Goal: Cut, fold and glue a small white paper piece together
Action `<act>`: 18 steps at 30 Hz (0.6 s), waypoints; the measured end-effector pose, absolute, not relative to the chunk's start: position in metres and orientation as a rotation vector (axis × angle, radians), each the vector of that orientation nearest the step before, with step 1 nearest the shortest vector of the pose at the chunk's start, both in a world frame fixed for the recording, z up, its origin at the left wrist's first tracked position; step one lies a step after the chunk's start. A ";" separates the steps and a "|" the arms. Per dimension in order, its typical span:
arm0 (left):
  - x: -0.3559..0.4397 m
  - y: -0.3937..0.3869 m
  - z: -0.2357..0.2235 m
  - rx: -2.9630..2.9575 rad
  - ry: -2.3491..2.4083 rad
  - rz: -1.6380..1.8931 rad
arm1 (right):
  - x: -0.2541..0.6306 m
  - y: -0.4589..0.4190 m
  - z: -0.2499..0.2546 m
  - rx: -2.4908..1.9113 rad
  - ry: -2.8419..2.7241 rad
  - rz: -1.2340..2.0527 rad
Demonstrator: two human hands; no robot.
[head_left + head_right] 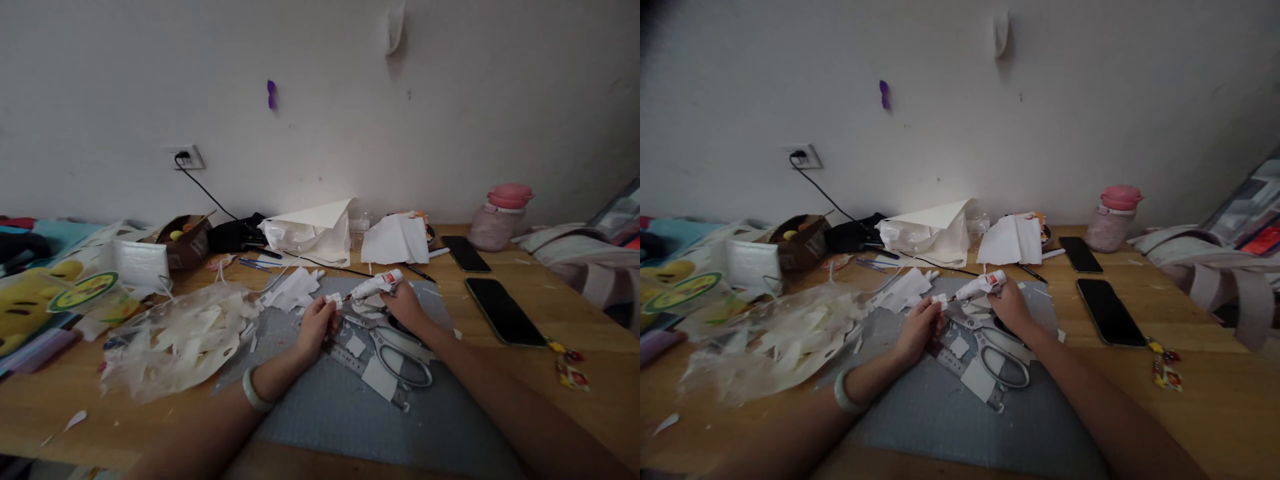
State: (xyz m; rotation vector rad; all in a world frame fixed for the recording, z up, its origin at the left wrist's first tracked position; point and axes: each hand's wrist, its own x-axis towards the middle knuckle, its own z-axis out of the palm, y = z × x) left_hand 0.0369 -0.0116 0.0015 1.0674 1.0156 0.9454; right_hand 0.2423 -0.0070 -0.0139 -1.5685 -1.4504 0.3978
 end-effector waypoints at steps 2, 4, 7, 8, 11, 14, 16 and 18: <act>0.037 -0.012 0.001 1.067 1.006 0.955 | 0.242 -0.007 -0.014 -1.566 -1.454 0.402; 0.038 -0.012 0.001 1.076 1.005 0.963 | 0.243 -0.007 -0.013 -1.567 -1.456 0.406; 0.038 -0.012 0.002 1.100 1.011 0.950 | 0.244 -0.007 -0.014 -1.569 -1.457 0.410; 0.038 -0.012 0.002 1.103 1.014 0.947 | 0.244 -0.007 -0.014 -1.567 -1.458 0.413; 0.038 -0.012 0.002 1.099 1.021 0.950 | 0.244 -0.007 -0.014 -1.562 -1.462 0.424; 0.038 -0.012 0.001 1.089 1.018 0.956 | 0.243 -0.007 -0.013 -1.556 -1.463 0.435; 0.038 -0.011 0.001 1.082 1.015 0.962 | 0.243 -0.007 -0.014 -1.555 -1.463 0.435; 0.038 -0.011 0.000 1.079 1.016 0.968 | 0.243 -0.007 -0.014 -1.556 -1.465 0.429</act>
